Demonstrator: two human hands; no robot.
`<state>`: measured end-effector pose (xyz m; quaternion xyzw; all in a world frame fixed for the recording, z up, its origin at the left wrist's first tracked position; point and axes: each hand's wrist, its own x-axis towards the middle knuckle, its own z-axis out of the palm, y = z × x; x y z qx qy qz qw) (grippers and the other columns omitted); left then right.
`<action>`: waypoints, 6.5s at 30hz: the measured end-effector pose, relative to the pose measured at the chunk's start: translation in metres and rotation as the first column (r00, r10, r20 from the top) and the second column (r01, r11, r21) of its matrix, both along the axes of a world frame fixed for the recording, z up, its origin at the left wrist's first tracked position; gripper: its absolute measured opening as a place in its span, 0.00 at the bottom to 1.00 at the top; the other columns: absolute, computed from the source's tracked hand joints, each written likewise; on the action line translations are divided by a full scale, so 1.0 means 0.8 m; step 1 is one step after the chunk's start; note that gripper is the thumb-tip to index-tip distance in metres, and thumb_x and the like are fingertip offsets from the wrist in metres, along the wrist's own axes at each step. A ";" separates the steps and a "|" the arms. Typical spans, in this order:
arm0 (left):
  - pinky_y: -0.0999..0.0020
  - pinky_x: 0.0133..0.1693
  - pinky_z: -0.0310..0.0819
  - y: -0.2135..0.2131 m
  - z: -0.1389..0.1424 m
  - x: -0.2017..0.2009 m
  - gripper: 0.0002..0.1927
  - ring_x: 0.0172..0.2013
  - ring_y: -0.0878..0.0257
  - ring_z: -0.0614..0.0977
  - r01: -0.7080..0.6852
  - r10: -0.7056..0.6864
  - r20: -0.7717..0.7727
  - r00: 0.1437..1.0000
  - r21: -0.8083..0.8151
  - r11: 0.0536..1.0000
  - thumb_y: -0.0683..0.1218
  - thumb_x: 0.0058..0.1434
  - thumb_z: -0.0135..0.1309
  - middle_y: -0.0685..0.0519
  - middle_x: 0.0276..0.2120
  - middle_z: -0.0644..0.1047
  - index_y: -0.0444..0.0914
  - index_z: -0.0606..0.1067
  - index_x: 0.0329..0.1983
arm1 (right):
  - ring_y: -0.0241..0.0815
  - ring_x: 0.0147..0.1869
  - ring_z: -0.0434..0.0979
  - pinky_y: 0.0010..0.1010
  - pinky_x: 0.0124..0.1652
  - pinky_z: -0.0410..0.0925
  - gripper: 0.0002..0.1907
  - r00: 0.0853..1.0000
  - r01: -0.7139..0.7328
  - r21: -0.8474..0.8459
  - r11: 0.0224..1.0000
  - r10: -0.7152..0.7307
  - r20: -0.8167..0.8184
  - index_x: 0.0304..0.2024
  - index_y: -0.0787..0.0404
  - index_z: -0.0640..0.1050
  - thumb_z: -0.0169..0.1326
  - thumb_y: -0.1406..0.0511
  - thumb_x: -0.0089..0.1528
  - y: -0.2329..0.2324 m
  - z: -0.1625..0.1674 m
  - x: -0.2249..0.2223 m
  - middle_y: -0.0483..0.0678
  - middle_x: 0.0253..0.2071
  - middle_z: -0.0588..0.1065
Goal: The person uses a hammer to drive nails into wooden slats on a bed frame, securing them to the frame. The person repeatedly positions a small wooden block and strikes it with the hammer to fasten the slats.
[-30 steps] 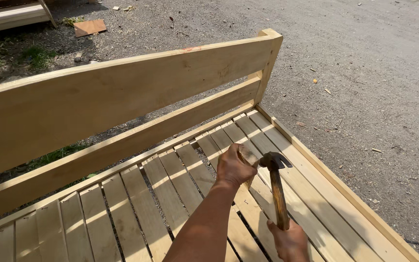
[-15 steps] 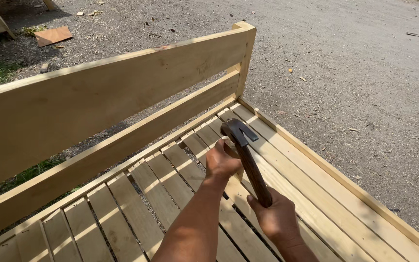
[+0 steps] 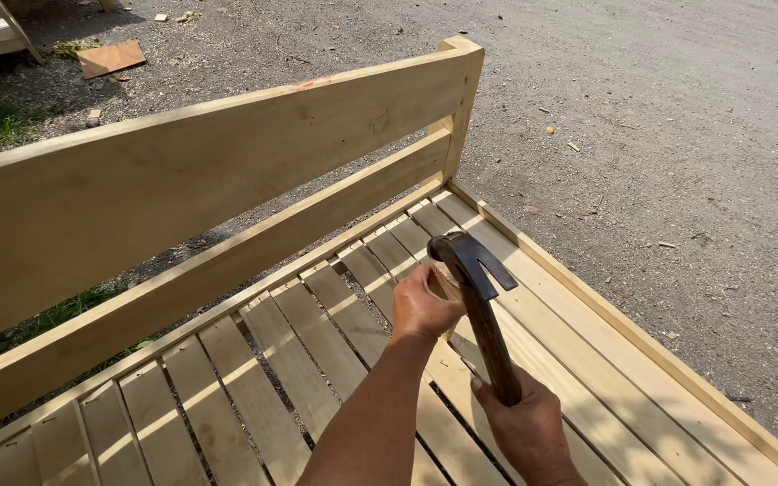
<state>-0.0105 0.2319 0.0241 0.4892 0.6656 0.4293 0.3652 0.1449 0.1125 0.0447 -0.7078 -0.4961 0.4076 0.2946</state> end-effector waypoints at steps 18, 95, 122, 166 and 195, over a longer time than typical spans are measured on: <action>0.65 0.55 0.73 0.030 -0.024 0.020 0.29 0.51 0.59 0.78 0.157 -0.230 0.255 0.939 0.277 0.948 0.52 0.49 0.66 0.52 0.49 0.78 0.41 0.65 0.50 | 0.40 0.27 0.69 0.39 0.33 0.68 0.18 0.991 0.008 -0.040 0.999 -0.002 0.133 0.32 0.65 0.80 0.64 0.55 0.58 0.007 -0.037 0.028 0.46 0.20 0.71; 0.59 0.56 0.73 -0.002 0.042 -0.055 0.29 0.52 0.49 0.78 0.259 -0.268 -0.256 0.929 -0.068 0.963 0.46 0.43 0.66 0.48 0.50 0.72 0.42 0.70 0.49 | 0.43 0.40 0.83 0.33 0.47 0.71 0.24 0.976 0.139 -0.014 0.990 -0.135 0.168 0.54 0.62 0.82 0.71 0.63 0.56 -0.015 -0.318 0.056 0.52 0.34 0.81; 0.63 0.52 0.80 -0.005 0.100 -0.065 0.29 0.48 0.56 0.84 0.150 -0.207 -0.340 0.917 -0.187 0.971 0.50 0.43 0.68 0.50 0.46 0.81 0.46 0.73 0.50 | 0.46 0.34 0.80 0.37 0.44 0.70 0.32 0.993 -0.057 -0.569 0.821 -0.013 -0.118 0.58 0.69 0.79 0.74 0.65 0.53 -0.021 -0.257 0.055 0.54 0.29 0.77; 0.64 0.55 0.78 -0.084 0.030 -0.130 0.38 0.49 0.53 0.84 -0.012 -0.040 -0.270 0.962 -0.188 0.982 0.53 0.37 0.70 0.46 0.46 0.81 0.43 0.71 0.53 | 0.33 0.22 0.56 0.31 0.25 0.55 0.21 0.987 -0.116 0.074 0.991 0.123 -0.100 0.21 0.64 0.75 0.68 0.57 0.57 -0.036 -0.044 -0.051 0.40 0.15 0.60; 0.66 0.59 0.76 -0.102 -0.001 -0.134 0.57 0.52 0.53 0.83 -0.027 -0.005 -0.229 0.974 -0.140 0.990 0.55 0.36 0.73 0.47 0.51 0.80 0.47 0.56 0.70 | 0.35 0.31 0.69 0.29 0.40 0.65 0.16 0.979 -0.125 -0.269 0.955 0.162 0.120 0.43 0.59 0.84 0.67 0.57 0.58 -0.043 -0.074 -0.036 0.44 0.22 0.70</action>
